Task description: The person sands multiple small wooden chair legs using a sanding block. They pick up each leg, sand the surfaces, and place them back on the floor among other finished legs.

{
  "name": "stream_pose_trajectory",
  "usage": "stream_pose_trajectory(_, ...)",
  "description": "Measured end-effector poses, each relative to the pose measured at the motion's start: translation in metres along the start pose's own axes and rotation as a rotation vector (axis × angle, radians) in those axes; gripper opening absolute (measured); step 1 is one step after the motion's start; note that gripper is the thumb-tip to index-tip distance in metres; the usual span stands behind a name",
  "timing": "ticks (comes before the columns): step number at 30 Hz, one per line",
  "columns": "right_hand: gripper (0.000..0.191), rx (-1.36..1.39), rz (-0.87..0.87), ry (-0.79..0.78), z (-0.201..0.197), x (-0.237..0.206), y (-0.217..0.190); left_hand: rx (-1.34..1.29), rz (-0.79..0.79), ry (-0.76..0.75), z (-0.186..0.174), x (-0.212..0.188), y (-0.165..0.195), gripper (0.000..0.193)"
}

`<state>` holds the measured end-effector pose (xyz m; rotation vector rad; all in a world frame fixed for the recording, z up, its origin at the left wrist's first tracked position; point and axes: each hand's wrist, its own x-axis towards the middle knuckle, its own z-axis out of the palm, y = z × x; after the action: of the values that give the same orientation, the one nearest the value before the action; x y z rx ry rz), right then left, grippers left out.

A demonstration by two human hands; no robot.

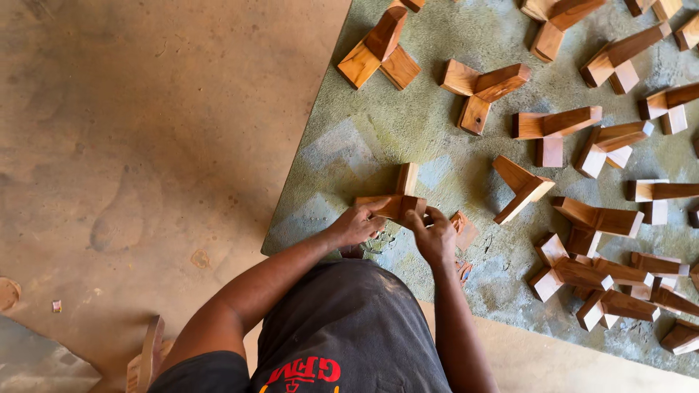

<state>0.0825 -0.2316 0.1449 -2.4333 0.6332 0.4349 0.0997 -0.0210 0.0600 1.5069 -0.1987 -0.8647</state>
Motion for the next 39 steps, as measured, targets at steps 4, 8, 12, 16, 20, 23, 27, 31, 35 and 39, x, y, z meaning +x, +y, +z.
stream_pose_trajectory(4,0.087,0.177,-0.069,0.047,-0.001,0.006,0.017,0.005,0.039,-0.007,0.011,0.0,0.006,0.072)
stream_pose_trajectory(8,0.095,0.449,-0.196,0.217,0.024,0.035,0.009,0.053,-0.026,-0.025,0.017,0.002,0.016,0.076)
stream_pose_trajectory(12,0.092,0.544,-0.213,0.26,0.041,0.049,-0.006,0.215,-0.021,-0.033,0.02,0.01,0.014,0.079)
stream_pose_trajectory(16,0.092,0.493,-0.187,0.169,0.035,0.05,-0.012,0.451,0.009,-0.064,0.029,0.022,-0.007,0.057)
stream_pose_trajectory(20,0.092,0.455,-0.237,0.135,0.032,0.052,-0.02,0.616,-0.036,-0.075,0.034,0.035,-0.014,0.038)
stream_pose_trajectory(23,0.093,0.418,-0.245,0.106,0.031,0.059,-0.023,0.681,-0.102,-0.104,0.027,0.042,0.004,0.05)
stream_pose_trajectory(27,0.094,0.447,-0.242,0.078,0.03,0.069,-0.022,0.655,-0.116,-0.08,0.012,0.054,0.045,0.06)
stream_pose_trajectory(31,0.093,0.537,-0.169,0.034,0.031,0.066,-0.016,0.382,-0.13,-0.046,-0.006,0.049,0.064,0.072)
stream_pose_trajectory(35,0.092,0.631,-0.169,0.059,0.033,0.064,-0.014,0.073,-0.132,0.017,-0.015,0.02,0.052,0.086)
stream_pose_trajectory(39,0.092,0.618,-0.2,0.069,0.028,0.069,-0.017,0.238,-0.015,-0.053,-0.007,0.009,0.042,0.079)
